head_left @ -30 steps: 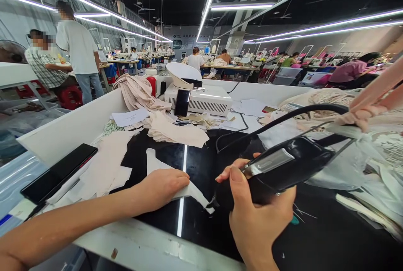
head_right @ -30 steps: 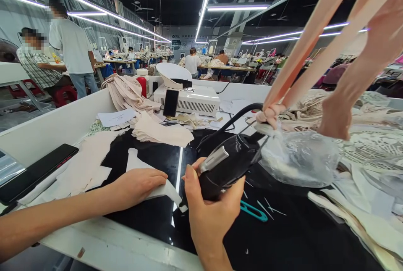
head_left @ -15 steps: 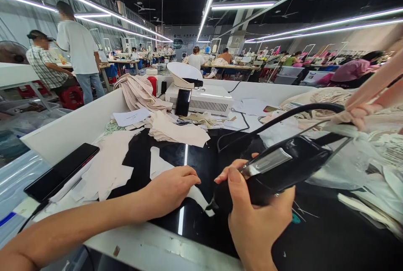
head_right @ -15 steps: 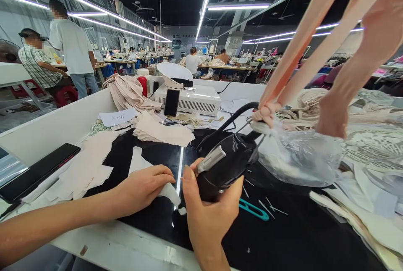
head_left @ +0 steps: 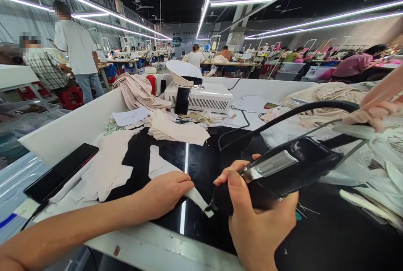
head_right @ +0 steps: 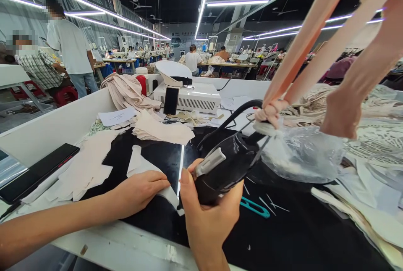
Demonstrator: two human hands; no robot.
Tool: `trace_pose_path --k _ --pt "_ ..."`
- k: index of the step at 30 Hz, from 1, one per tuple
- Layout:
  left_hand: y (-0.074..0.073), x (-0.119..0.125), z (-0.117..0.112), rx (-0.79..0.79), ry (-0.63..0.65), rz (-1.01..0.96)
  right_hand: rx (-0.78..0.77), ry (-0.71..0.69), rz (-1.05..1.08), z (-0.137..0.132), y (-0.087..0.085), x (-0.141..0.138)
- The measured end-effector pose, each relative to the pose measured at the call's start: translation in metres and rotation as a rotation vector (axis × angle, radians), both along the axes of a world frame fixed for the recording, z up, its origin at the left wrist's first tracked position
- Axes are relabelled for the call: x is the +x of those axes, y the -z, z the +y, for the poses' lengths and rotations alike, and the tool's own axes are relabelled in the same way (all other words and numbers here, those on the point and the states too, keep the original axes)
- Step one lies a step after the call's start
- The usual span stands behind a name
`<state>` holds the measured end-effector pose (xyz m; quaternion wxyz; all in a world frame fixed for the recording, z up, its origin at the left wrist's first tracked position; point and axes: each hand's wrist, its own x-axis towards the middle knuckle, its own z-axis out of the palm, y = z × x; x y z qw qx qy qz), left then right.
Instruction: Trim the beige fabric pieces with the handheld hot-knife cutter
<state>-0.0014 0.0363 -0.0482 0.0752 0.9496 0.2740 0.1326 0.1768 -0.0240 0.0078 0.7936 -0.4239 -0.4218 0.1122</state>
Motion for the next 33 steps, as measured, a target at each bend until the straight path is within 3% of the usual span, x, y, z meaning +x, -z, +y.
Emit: trace_pose_path --k 10,16,33 --pt "0.005 -0.010 -0.005 0.167 0.146 -0.005 -0.010 0.021 0.015 -0.002 0.003 -0.005" --pt "0.004 -0.015 -0.007 0.177 0.219 0.004 0.005 -0.005 0.040 -0.004 0.003 -0.005" --pt "0.007 -0.011 -0.013 0.260 0.203 0.017 0.002 -0.057 0.132 0.002 -0.003 -0.005"
